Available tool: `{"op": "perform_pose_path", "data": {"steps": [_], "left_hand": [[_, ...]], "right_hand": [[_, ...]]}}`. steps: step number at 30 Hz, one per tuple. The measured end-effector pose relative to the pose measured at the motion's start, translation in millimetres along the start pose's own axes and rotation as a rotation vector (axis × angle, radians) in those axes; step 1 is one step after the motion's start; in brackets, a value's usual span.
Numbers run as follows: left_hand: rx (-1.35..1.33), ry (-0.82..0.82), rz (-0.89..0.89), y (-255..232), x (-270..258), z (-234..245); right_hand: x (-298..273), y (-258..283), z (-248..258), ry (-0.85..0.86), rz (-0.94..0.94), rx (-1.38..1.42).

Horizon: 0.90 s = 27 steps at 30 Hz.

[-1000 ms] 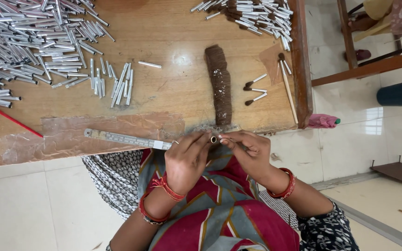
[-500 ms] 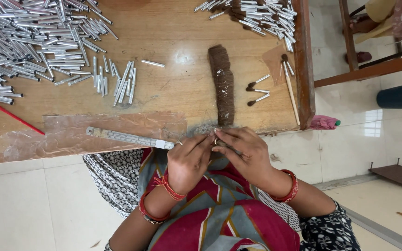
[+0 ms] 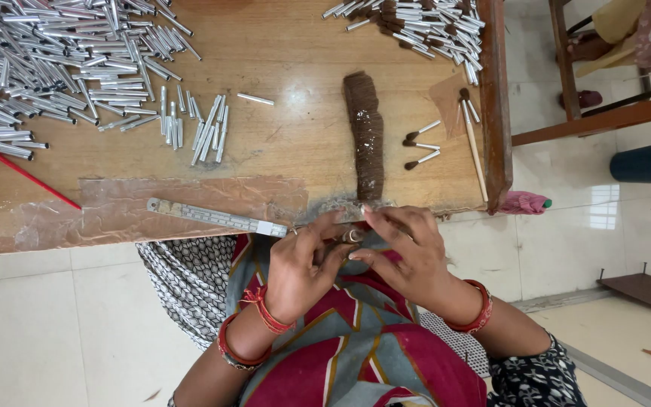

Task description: Assembling cosmetic brushes by inserting ferrules into tubes and checking fit.

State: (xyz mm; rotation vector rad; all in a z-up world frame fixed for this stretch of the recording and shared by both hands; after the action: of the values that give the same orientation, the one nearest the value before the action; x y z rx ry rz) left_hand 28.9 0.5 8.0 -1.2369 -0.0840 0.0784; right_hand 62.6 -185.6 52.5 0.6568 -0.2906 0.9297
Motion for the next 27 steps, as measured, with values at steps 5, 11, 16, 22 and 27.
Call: {"op": "perform_pose_path", "data": {"steps": [5,11,16,22,27], "left_hand": [[0.027,-0.008,-0.124,-12,4,10],[0.063,-0.092,-0.09,-17,9,28],[0.061,-0.104,-0.007,-11,11,32],[0.095,-0.121,-0.088,-16,15,28],[0.102,-0.088,-0.087,-15,14,20]], "right_hand": [[-4,-12,-20,-0.018,-0.024,0.165],[0,-24,-40,-0.044,-0.046,0.103],[1,-26,-42,-0.074,-0.072,0.093],[1,-28,-41,-0.096,-0.097,0.111],[-8,-28,-43,-0.079,-0.118,0.128]]}}
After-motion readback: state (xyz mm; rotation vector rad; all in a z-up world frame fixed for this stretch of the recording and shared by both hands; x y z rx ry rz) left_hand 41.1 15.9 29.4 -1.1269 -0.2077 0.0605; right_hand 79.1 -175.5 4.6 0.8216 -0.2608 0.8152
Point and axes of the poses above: each hand's wrist, its own x-axis towards the middle knuckle, its own z-axis out of the back of the hand, y = z × x, the point moved 3 cm from there along x, towards the middle knuckle, and after that the axes turned 15 degrees about z, right-handed, at the moved point
